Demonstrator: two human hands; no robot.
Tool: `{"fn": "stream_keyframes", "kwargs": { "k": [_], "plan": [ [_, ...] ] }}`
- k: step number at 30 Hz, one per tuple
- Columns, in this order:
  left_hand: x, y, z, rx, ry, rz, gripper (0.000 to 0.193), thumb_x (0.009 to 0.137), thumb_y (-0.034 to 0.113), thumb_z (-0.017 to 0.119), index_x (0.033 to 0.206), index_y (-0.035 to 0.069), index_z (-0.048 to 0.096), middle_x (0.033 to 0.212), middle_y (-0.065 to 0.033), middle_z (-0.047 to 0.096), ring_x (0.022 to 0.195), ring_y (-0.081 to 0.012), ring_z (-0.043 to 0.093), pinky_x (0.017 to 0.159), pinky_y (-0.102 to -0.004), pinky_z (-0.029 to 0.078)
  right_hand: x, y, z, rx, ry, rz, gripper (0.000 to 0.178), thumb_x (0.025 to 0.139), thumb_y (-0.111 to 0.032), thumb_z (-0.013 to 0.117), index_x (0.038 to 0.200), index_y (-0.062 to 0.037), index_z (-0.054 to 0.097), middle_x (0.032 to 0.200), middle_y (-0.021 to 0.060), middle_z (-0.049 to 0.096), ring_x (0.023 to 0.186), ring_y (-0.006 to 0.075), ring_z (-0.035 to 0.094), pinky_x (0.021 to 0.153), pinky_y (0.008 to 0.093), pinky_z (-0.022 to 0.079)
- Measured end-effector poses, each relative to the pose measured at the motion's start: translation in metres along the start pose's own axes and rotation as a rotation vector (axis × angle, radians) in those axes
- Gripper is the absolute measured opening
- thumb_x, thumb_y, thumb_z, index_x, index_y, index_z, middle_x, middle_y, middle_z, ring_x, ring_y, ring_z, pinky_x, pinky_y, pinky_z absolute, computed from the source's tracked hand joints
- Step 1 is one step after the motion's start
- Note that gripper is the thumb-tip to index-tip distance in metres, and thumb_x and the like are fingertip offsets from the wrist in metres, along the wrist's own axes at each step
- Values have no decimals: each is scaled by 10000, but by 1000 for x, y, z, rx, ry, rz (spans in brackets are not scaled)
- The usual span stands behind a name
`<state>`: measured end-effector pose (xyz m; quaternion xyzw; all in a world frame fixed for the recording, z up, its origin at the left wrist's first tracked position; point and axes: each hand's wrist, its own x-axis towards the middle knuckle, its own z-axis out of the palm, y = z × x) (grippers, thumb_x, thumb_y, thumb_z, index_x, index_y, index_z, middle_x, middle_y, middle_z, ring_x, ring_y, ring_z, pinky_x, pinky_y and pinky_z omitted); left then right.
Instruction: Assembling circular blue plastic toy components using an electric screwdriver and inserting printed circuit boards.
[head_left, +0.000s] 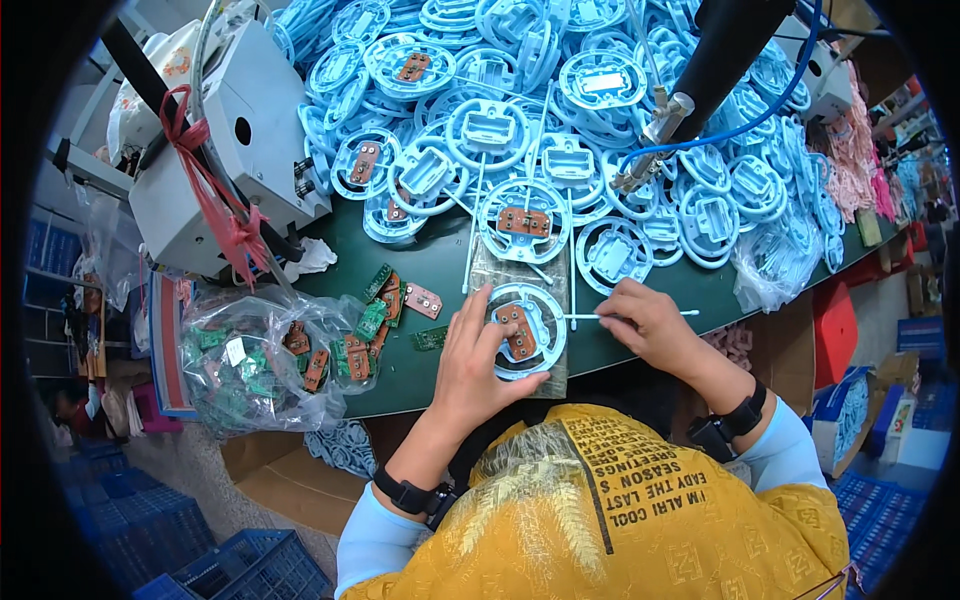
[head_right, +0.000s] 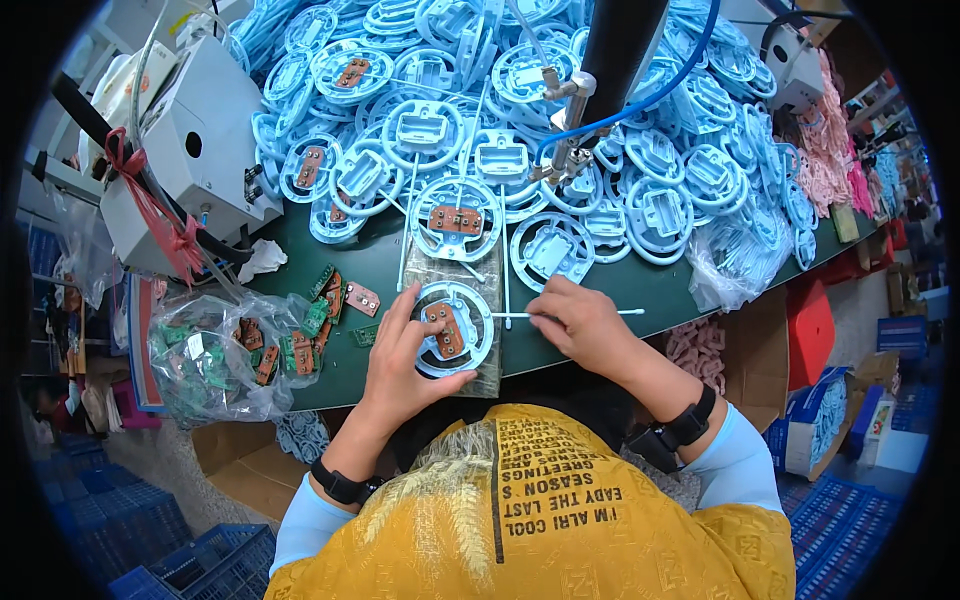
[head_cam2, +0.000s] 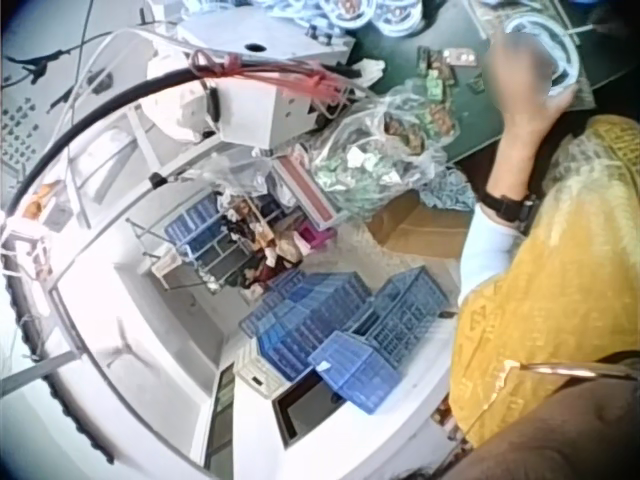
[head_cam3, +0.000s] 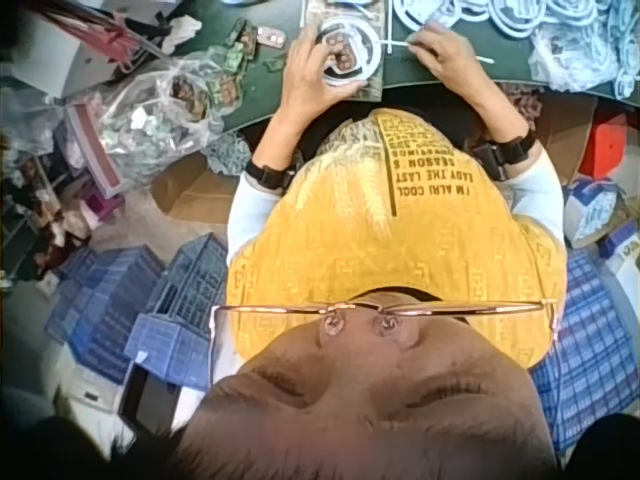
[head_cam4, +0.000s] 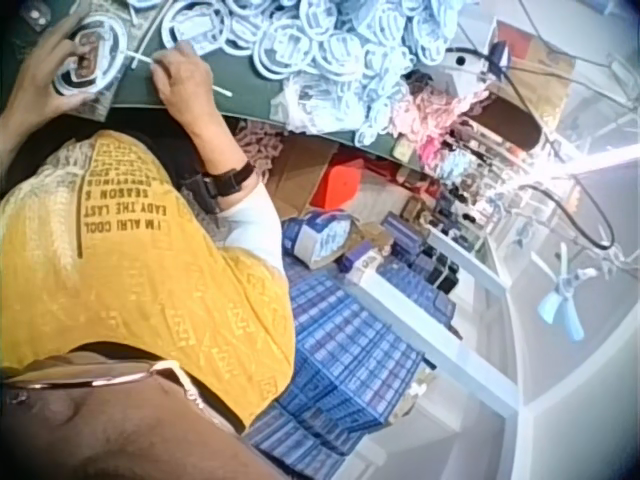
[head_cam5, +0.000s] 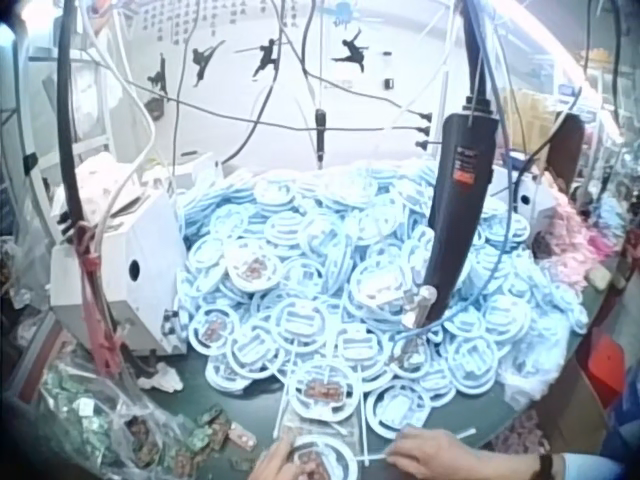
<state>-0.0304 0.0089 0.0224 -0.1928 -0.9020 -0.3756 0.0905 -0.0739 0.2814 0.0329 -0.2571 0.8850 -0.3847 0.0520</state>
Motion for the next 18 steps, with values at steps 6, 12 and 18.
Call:
{"fn": "stream_keyframes", "kwargs": {
  "k": [6, 12, 18],
  "plan": [
    [-1, -2, -2, -51, -22, 9, 646, 565, 263, 937, 1074, 34, 611, 1461, -293, 426, 1321, -454, 467, 1056, -484, 421, 11, -1, 3, 85, -72, -27, 114, 846, -21, 698, 958, -18, 679, 860, 95, 586, 749, 259, 607, 652, 358, 470],
    [0, -4, -1, -85, -43, 24, 633, 564, 231, 930, 1086, 40, 627, 1448, -303, 420, 1291, -468, 473, 1038, -495, 421, 11, 5, 4, 167, -128, -8, 100, 873, -48, 680, 969, -21, 683, 864, 99, 583, 794, 268, 604, 688, 359, 470],
    [3, -6, -1, -65, -61, 19, 632, 558, 250, 932, 1071, 24, 640, 1450, -285, 446, 1302, -453, 490, 1051, -473, 432, 13, 8, 5, 156, -142, -39, 103, 884, -75, 672, 976, -30, 676, 869, 102, 578, 802, 292, 607, 686, 380, 473]
  ]
}}
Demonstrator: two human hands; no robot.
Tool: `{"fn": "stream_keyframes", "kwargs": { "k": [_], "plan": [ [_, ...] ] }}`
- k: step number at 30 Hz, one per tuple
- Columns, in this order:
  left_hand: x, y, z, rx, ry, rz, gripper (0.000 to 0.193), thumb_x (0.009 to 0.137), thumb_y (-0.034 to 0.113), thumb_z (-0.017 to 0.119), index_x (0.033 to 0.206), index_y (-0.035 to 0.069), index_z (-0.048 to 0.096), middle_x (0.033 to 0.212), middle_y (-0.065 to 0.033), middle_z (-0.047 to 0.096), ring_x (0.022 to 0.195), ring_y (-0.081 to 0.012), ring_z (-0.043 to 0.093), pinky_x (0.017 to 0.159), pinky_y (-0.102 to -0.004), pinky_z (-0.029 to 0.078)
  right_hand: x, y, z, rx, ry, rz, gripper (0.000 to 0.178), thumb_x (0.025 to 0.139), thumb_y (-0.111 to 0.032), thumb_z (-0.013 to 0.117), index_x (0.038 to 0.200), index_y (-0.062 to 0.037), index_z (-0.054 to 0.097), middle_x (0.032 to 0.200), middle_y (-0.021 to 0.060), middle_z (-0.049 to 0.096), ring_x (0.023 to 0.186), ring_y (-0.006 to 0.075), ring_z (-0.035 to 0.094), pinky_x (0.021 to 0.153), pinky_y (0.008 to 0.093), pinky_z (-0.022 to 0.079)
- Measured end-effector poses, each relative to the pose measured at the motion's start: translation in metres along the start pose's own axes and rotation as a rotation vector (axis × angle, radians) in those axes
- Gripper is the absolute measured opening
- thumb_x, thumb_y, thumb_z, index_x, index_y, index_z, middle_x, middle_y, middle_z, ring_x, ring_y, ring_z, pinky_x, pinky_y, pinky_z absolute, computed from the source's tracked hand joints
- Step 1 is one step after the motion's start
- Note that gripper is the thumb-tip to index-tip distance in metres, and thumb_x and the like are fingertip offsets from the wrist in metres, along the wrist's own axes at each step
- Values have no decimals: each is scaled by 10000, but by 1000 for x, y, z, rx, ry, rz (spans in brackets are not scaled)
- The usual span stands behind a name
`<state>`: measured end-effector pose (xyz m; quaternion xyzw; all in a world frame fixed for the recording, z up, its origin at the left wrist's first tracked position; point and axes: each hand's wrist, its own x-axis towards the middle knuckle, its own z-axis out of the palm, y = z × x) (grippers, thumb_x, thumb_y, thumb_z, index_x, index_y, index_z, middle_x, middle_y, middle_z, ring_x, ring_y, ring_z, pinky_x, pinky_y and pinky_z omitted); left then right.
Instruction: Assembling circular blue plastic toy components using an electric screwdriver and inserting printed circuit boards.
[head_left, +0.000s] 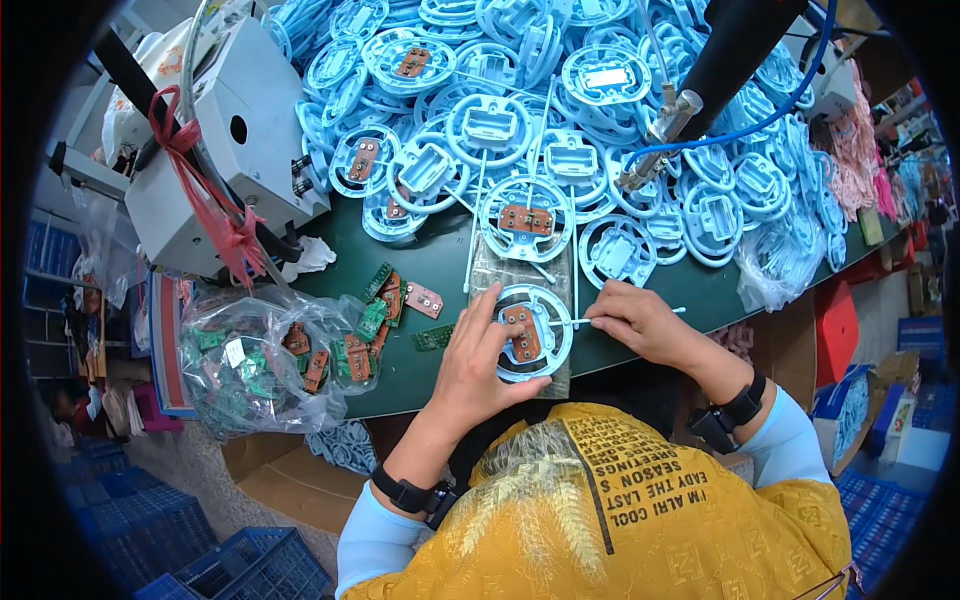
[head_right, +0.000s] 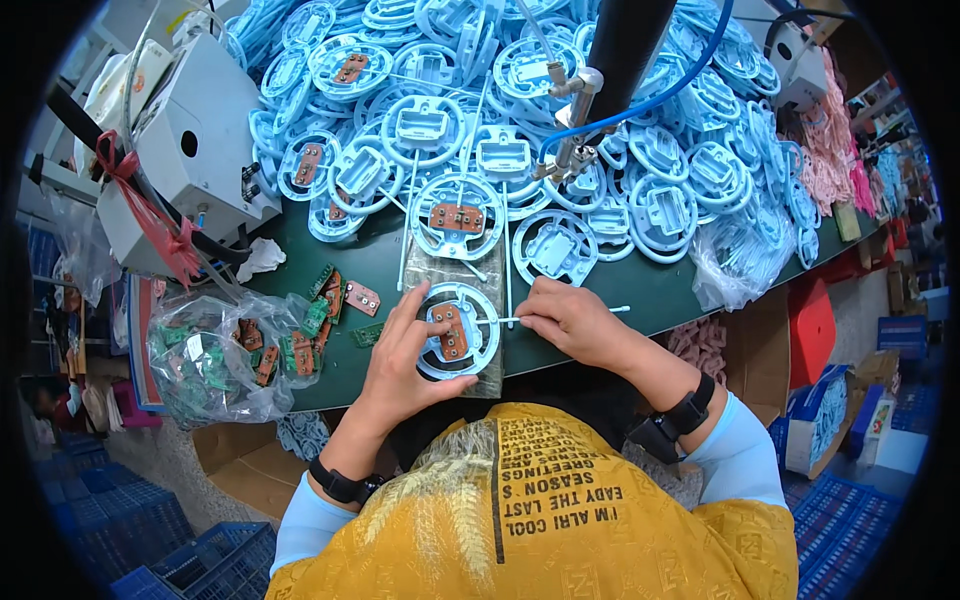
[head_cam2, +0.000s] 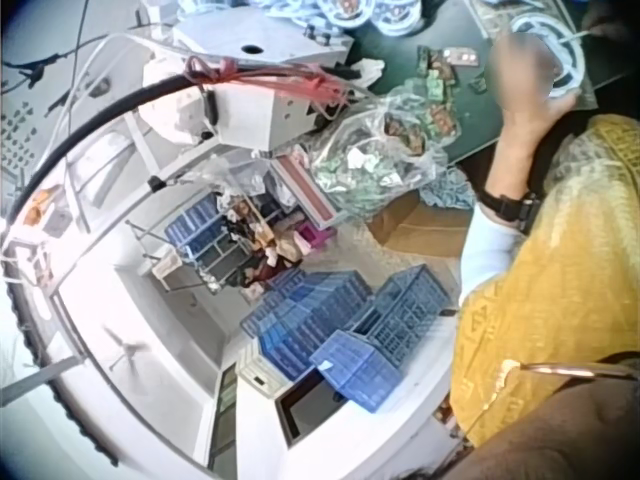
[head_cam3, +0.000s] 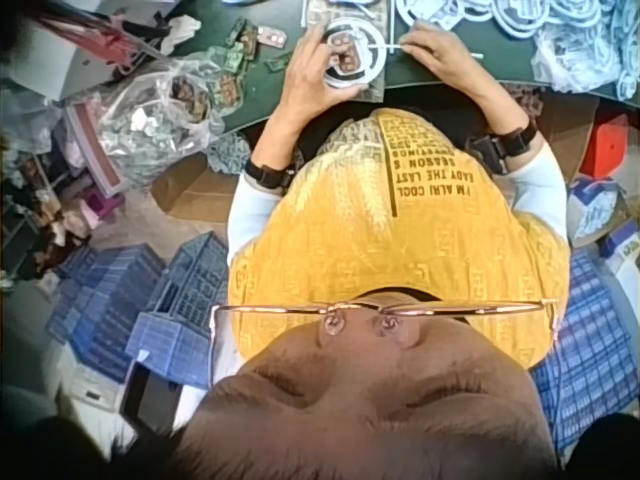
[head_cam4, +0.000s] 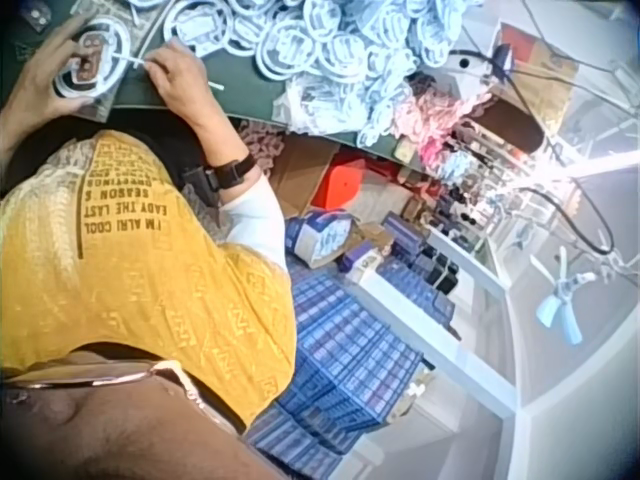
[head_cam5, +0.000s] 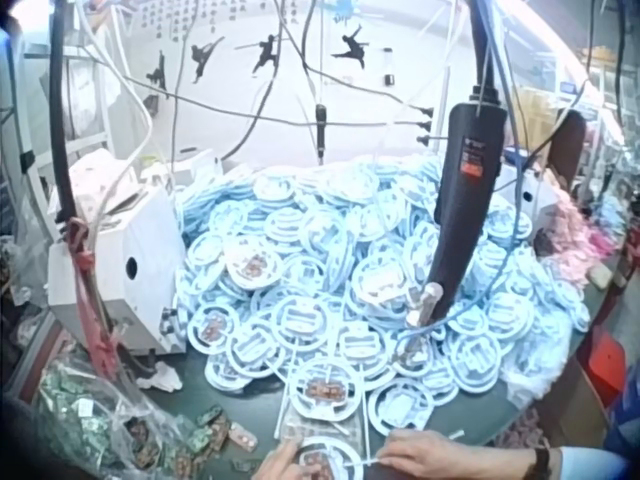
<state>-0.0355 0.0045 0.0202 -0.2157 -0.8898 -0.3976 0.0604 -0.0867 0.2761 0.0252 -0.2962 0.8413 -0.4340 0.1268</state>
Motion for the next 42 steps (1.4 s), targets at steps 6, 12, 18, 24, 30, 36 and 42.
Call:
{"fn": "stream_keyframes", "kwargs": {
  "k": [6, 12, 18, 24, 30, 36, 42],
  "plan": [
    [1, 0, -3, -30, -20, -12, 634, 553, 239, 936, 1081, 52, 637, 1454, -294, 426, 1284, -469, 486, 1042, -486, 427, 6, -4, -5, -108, -16, -45, 94, 886, -96, 672, 966, -48, 671, 884, 88, 586, 798, 302, 619, 667, 403, 481],
    [2, -2, -3, -20, -34, -10, 634, 550, 260, 939, 1055, 32, 631, 1465, -281, 437, 1304, -454, 487, 1060, -476, 424, 7, -2, 5, -111, -22, -70, 95, 885, -102, 671, 970, -59, 666, 870, 82, 577, 787, 301, 623, 652, 397, 490],
    [2, -1, -3, 14, -56, 19, 654, 539, 265, 943, 1060, 32, 624, 1475, -279, 427, 1310, -453, 478, 1069, -489, 411, 7, -3, 8, -208, -13, -121, 104, 873, -100, 683, 964, -58, 659, 855, 78, 566, 770, 294, 616, 643, 397, 496],
    [3, 0, -5, 24, -72, 16, 655, 533, 261, 942, 1057, 29, 624, 1479, -281, 420, 1311, -454, 470, 1074, -495, 398, 9, -2, 12, -221, 21, -169, 104, 866, -96, 687, 960, -58, 662, 853, 68, 552, 826, 266, 597, 669, 385, 498],
    [5, 1, -5, 23, -70, 23, 657, 531, 258, 944, 1057, 32, 622, 1485, -274, 419, 1314, -451, 466, 1071, -496, 396, 6, 1, 14, -262, 58, -216, 152, 841, -78, 706, 986, -53, 668, 871, 72, 569, 844, 263, 599, 680, 375, 501],
    [7, 4, -7, 59, -83, 40, 645, 538, 247, 948, 1033, 41, 588, 1454, -282, 433, 1322, -439, 453, 1076, -522, 378, 20, -22, -54, -358, 711, -284, 174, 806, 60, 649, 965, -10, 640, 930, 111, 635, 869, 292, 635, 762, 365, 499],
    [5, 3, -10, 56, -64, 50, 665, 501, 248, 955, 1039, 43, 621, 1473, -260, 438, 1303, -445, 471, 1066, -510, 386, 88, -36, -145, 461, 650, -308, 575, 820, -88, 634, 1365, 2, 475, 1223, 116, 602, 1142, 204, 600, 1009, 362, 454]
  ]
}}
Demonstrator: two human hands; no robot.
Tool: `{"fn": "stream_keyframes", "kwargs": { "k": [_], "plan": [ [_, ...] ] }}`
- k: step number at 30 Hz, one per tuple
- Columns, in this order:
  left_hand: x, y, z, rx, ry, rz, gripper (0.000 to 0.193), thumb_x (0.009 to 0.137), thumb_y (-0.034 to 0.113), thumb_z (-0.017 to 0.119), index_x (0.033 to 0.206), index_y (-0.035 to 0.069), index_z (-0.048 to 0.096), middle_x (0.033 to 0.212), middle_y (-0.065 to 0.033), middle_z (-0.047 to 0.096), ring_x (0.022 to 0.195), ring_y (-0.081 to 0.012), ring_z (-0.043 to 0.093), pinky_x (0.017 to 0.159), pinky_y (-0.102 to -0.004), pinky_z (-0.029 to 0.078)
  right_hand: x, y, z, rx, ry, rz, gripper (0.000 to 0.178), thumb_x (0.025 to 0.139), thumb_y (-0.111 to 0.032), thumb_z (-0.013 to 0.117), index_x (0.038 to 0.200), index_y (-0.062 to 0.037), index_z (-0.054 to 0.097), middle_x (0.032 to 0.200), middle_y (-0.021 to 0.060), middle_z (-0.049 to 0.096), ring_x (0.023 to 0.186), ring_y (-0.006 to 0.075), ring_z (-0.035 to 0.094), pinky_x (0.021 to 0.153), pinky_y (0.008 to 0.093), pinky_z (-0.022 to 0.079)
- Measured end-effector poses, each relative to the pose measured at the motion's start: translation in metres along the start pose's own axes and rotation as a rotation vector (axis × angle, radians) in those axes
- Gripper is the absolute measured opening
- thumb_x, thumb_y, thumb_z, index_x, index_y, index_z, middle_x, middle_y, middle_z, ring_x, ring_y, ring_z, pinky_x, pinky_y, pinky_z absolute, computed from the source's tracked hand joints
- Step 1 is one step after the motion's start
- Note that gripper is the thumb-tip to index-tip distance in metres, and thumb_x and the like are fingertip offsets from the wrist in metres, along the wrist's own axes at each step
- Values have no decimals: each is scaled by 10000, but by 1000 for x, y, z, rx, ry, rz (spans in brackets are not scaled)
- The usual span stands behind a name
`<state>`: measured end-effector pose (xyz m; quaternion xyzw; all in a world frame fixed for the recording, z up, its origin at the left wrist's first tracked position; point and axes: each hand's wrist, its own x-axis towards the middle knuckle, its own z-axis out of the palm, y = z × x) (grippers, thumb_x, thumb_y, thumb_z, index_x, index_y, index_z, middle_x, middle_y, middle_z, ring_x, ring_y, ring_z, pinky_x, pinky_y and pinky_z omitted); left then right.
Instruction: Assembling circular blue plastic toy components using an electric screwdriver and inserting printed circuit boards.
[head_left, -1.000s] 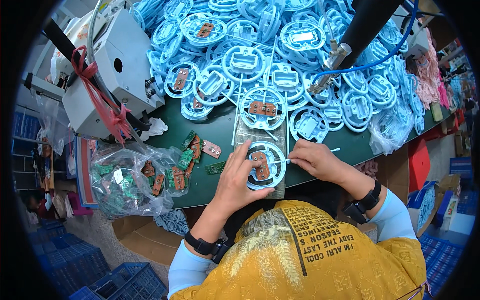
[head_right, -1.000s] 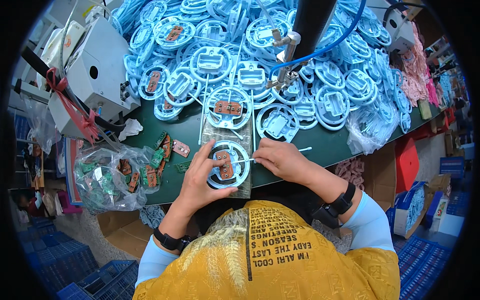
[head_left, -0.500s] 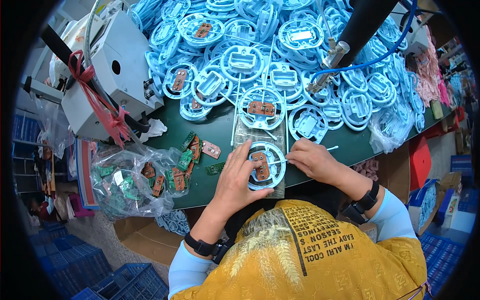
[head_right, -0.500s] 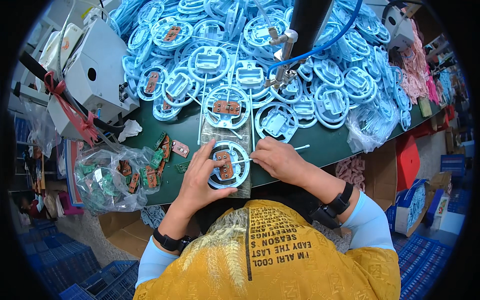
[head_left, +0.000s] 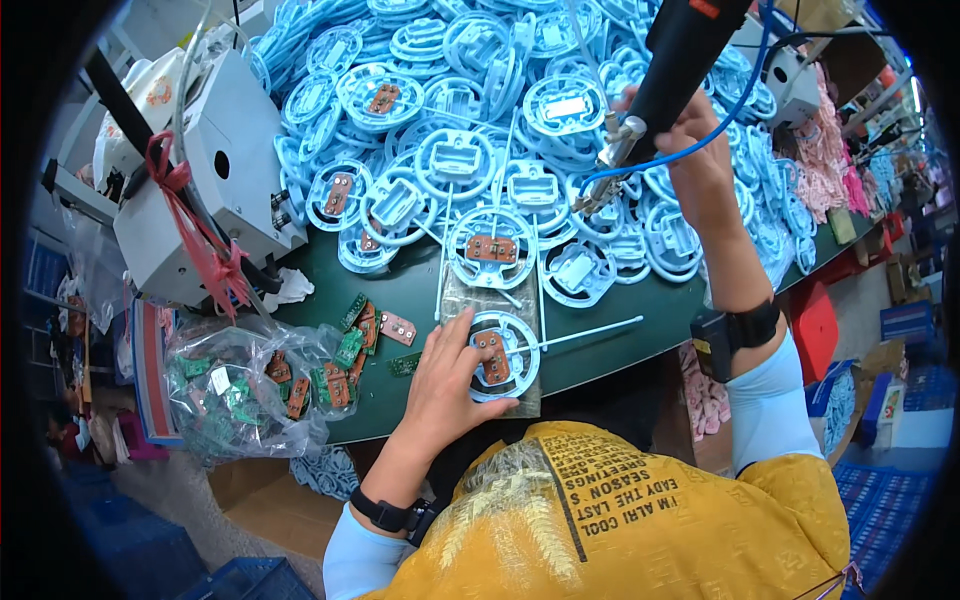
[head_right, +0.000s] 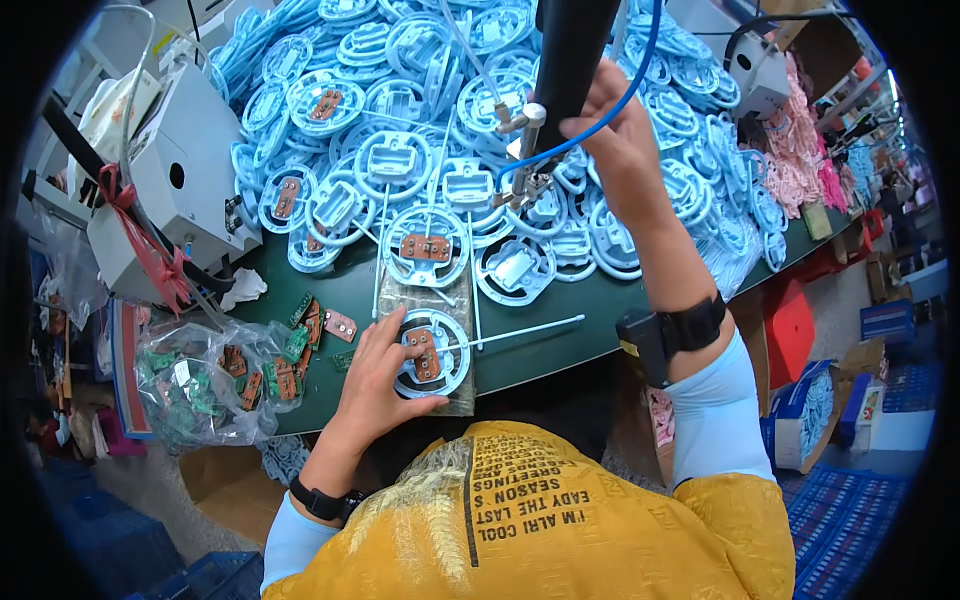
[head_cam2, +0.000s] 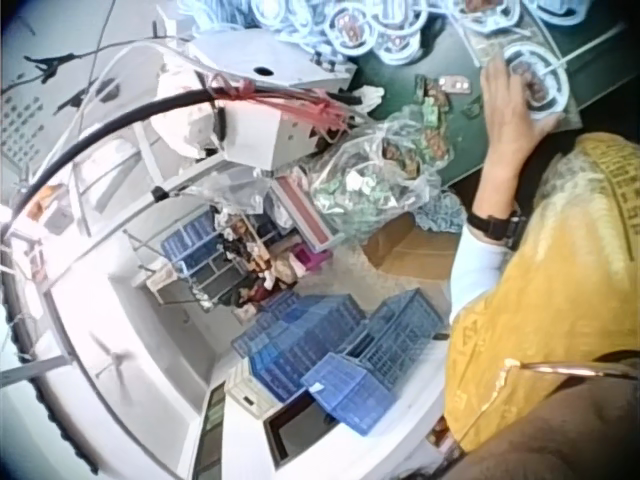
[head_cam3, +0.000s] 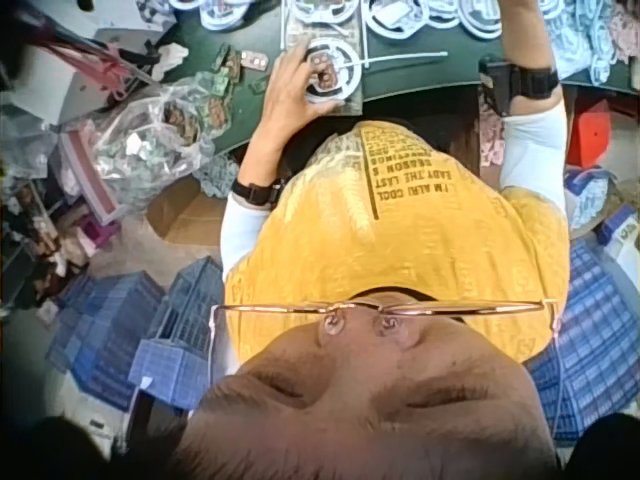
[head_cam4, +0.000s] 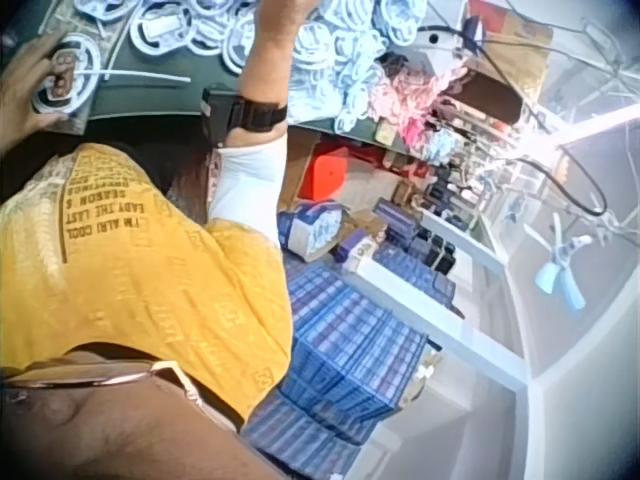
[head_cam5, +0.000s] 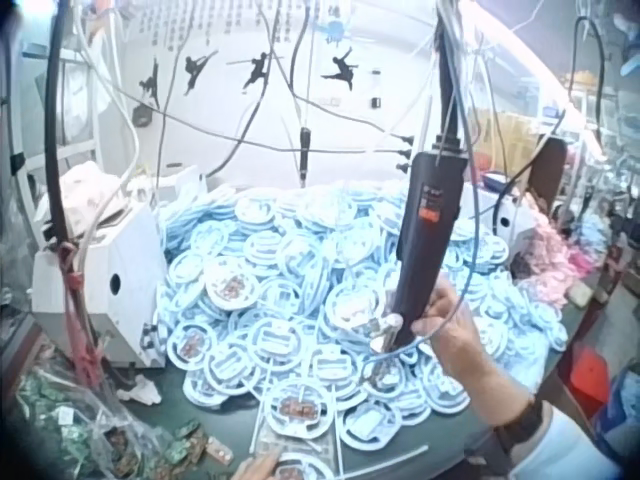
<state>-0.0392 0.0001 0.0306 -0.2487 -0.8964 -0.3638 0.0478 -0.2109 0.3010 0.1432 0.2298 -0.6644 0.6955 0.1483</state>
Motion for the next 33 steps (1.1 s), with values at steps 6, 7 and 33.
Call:
{"fn": "stream_keyframes", "kwargs": {
  "k": [6, 7, 33],
  "plan": [
    [-4, 0, 2, 22, -37, -28, 673, 561, 340, 937, 1074, 40, 619, 1480, -264, 422, 1353, -413, 441, 1107, -555, 339, 23, -47, 23, -12, -101, -103, 324, 856, -133, 631, 1135, 15, 562, 933, 126, 675, 891, 210, 693, 859, 356, 548],
    [-5, -1, 2, 27, -31, -37, 673, 561, 340, 937, 1074, 40, 619, 1480, -264, 422, 1353, -413, 441, 1107, -555, 339, 24, -56, 32, -6, -106, -117, 298, 862, -141, 632, 1107, 15, 563, 919, 135, 682, 883, 210, 695, 843, 356, 555],
    [-6, -4, 15, 114, 105, 9, 491, 705, 282, 858, 1076, 45, 641, 1376, -244, 516, 1305, -381, 488, 1073, -563, 361, -32, -86, 125, 214, -169, 4, 431, 851, -112, 624, 1244, 7, 493, 836, 90, 528, 642, 212, 619, 548, 324, 530]
  ]
}}
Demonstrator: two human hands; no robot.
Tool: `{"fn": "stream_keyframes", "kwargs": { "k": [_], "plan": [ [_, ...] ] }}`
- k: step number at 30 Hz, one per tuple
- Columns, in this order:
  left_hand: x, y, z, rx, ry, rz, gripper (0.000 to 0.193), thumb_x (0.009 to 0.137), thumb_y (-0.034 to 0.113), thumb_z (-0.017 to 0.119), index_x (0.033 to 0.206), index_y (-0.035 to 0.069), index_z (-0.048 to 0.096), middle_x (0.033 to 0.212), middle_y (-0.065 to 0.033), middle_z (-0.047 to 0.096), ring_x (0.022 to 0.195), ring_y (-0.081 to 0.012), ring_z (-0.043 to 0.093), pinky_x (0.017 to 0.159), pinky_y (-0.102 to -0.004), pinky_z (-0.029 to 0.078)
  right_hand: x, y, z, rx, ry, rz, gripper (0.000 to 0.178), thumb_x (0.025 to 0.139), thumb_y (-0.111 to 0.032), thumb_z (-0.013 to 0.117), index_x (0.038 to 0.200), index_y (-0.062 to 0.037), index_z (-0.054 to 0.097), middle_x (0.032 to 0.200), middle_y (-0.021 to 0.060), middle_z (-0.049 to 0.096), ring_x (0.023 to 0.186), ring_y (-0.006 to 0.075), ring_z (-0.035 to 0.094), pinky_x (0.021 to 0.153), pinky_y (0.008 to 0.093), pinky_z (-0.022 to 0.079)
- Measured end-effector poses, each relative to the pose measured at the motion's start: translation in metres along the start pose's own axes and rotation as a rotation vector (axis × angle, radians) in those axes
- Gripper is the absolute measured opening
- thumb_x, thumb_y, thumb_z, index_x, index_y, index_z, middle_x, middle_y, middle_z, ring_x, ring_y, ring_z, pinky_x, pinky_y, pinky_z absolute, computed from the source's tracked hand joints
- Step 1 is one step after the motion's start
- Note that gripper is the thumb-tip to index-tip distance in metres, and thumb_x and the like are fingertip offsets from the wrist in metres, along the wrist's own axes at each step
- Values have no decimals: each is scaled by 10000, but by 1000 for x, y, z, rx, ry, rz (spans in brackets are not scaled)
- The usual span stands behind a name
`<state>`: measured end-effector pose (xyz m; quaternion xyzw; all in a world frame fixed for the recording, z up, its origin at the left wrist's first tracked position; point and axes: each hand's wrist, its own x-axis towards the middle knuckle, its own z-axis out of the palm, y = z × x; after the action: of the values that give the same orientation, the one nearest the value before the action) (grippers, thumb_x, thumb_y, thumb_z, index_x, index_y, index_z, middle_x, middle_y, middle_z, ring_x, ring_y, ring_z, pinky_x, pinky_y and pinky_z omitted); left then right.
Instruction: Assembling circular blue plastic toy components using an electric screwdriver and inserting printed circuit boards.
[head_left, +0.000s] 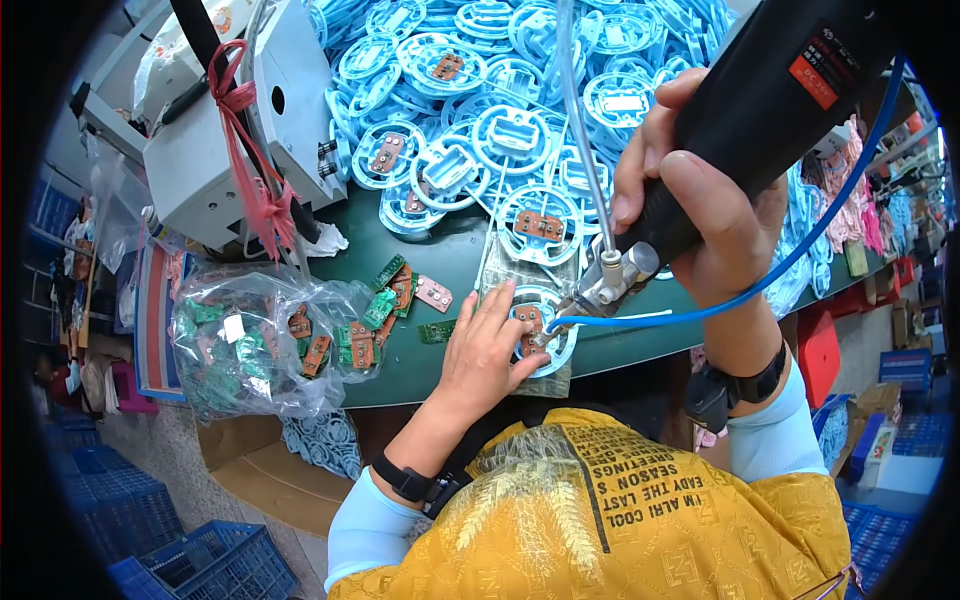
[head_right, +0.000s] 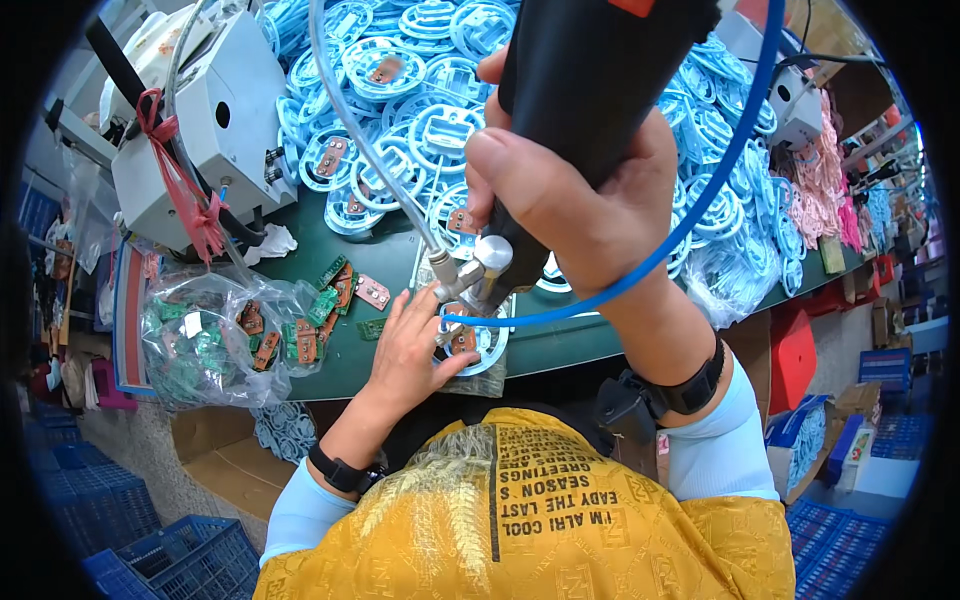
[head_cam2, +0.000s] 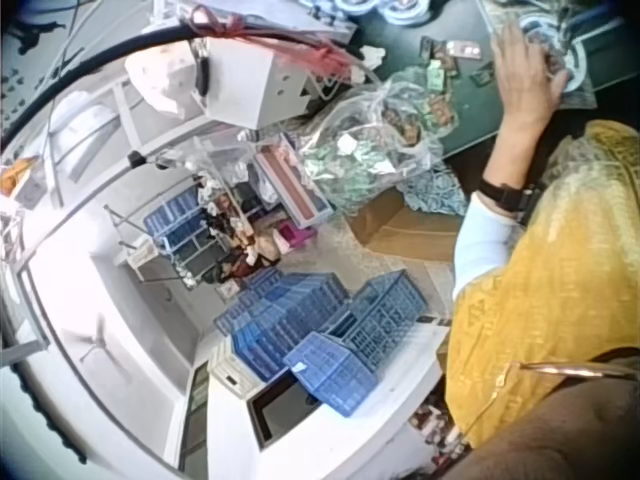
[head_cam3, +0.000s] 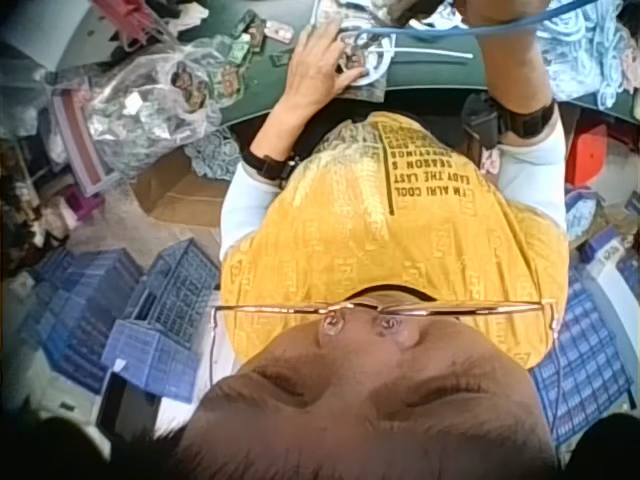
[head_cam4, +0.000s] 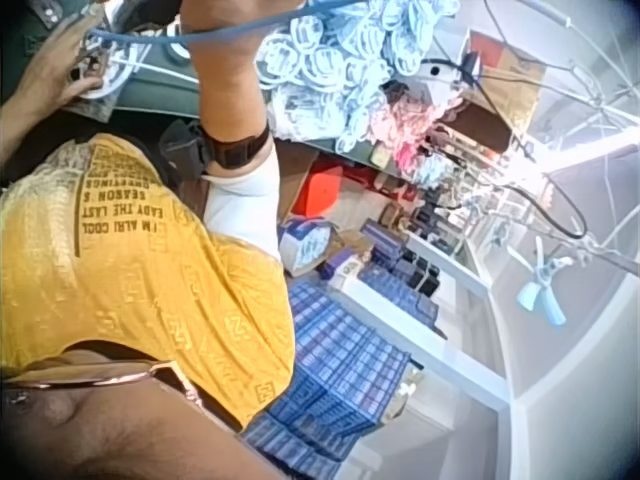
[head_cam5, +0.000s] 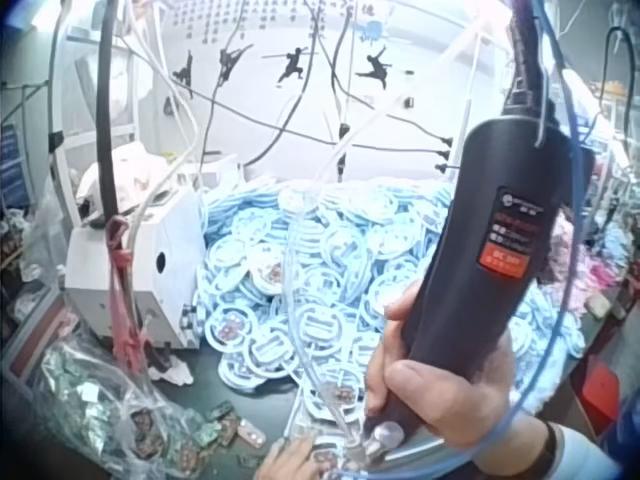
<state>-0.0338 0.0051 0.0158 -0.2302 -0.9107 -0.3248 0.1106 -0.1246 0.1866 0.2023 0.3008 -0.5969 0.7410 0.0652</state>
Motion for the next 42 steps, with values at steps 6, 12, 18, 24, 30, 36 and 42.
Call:
{"fn": "stream_keyframes", "kwargs": {
  "k": [6, 12, 18, 24, 30, 36, 42],
  "plan": [
    [1, -1, 1, -2, -23, -4, 427, 702, 283, 853, 1011, 58, 664, 1419, -261, 482, 1318, -375, 480, 1078, -555, 361, -3, -1, 8, -29, 8, 20, 415, 841, -76, 619, 1223, 24, 491, 827, 92, 534, 639, 212, 620, 553, 319, 535],
    [0, -2, 3, -13, -29, -12, 438, 692, 275, 858, 1021, 63, 661, 1419, -262, 483, 1316, -375, 482, 1074, -567, 362, -3, 2, 9, -40, -5, 8, 396, 840, -53, 610, 1209, 26, 489, 818, 90, 531, 635, 210, 619, 559, 323, 531],
    [0, -2, 2, -29, -28, -7, 441, 682, 263, 864, 1016, 59, 659, 1415, -263, 487, 1312, -376, 486, 1075, -567, 363, -4, -1, 13, -68, -2, 20, 387, 842, -44, 604, 1203, 20, 480, 801, 87, 525, 636, 208, 619, 564, 328, 528],
    [-1, -2, 2, -23, -10, 1, 444, 672, 260, 870, 1001, 55, 653, 1413, -267, 489, 1306, -378, 492, 1073, -568, 364, -9, 8, 10, -76, -26, -16, 361, 834, -32, 598, 1168, 12, 468, 785, 87, 522, 632, 200, 614, 571, 325, 524],
    [-1, -2, 4, -27, 31, 0, 447, 674, 267, 871, 992, 63, 633, 1420, -262, 486, 1316, -379, 486, 1067, -583, 363, -15, 3, 15, -143, -130, -107, 423, 826, -34, 592, 1220, 24, 449, 780, 85, 522, 612, 193, 597, 575, 306, 512],
    [-21, 5, -5, 52, -63, -43, 606, 748, 351, 822, 1259, 101, 613, 1494, -189, 429, 1436, -349, 338, 1070, -680, 264, 12, -21, 11, -14, 25, -196, 440, 863, -76, 579, 1260, 59, 449, 807, 100, 531, 610, 195, 590, 560, 317, 517],
    [-34, -1, 3, 121, -98, -7, 722, 761, 389, 793, 1383, 118, 546, 1431, -127, 500, 1423, -371, 339, 1103, -681, 181, 9, 10, 18, -136, 29, -115, 442, 854, -68, 625, 1249, 42, 460, 791, 103, 571, 636, 187, 628, 562, 312, 527]
  ]
}}
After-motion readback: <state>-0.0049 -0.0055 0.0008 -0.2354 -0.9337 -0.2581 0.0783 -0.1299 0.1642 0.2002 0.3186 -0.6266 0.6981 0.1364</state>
